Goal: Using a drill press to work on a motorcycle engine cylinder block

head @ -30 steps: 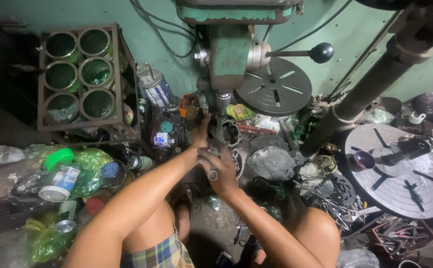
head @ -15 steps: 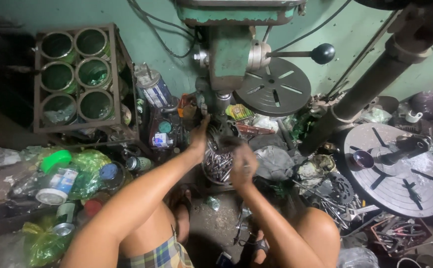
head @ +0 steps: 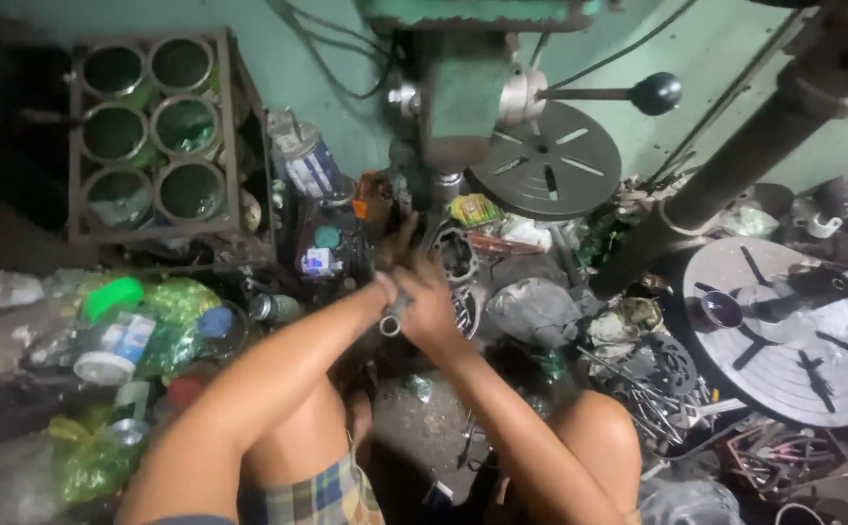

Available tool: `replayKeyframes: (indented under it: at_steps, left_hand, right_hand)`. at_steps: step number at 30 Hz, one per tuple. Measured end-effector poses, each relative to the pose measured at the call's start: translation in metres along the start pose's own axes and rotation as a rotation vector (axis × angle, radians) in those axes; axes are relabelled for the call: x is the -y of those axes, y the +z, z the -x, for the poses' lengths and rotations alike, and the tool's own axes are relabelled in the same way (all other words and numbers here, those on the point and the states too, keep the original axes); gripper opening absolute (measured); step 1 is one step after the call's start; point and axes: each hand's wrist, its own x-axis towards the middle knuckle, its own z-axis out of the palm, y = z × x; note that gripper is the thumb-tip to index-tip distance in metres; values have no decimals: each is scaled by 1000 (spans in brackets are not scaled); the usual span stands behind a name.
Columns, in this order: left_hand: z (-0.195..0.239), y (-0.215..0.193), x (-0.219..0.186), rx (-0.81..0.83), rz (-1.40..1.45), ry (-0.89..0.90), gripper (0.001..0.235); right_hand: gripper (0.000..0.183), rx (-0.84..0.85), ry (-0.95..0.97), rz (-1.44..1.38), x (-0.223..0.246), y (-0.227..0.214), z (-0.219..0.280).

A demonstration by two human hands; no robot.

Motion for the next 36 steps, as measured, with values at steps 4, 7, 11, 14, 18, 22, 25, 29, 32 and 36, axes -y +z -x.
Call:
replayKeyframes:
  at_steps: [4,7,11,14,18,22,25,29,32,36]
  left_hand:
    - [26,-3,-75,-70,473,-258,86]
    - [19,7,-58,-67,465,-282,76]
    - [-5,42,28,-134,171,-28,51]
    - [34,24,-8,-90,-27,-43,51]
    - [34,17,-1,140,154,-382,67]
    - [99,-14,-109,233,250,-480,61]
    - [108,-26,-136,259,154,-531,62]
    - [114,-35,-142,376,250,-658,62]
    - [95,-40,-119,389,336,-719,74]
    - [74,-37,-84,331,432,-763,95]
  right_hand:
    - [19,39,-104,61,25,-43,-22]
    - [13,54,-148,-118,43,-75,-46]
    - [13,21,-162,-110,20,-63,-20]
    - [11,-125,-177,-89,-47,-48,22]
    - [13,-2,467,-65,1,-127,-56]
    - [42,473,1123,-127,-11,-127,-48]
    - [94,777,1306,-292,-23,-119,-33]
    - [88,692,1469,-758,-40,-99,-3]
    - [73,703,1557,-978,-45,-90,10]
    - [52,374,1766,-1276,-1,-97,2]
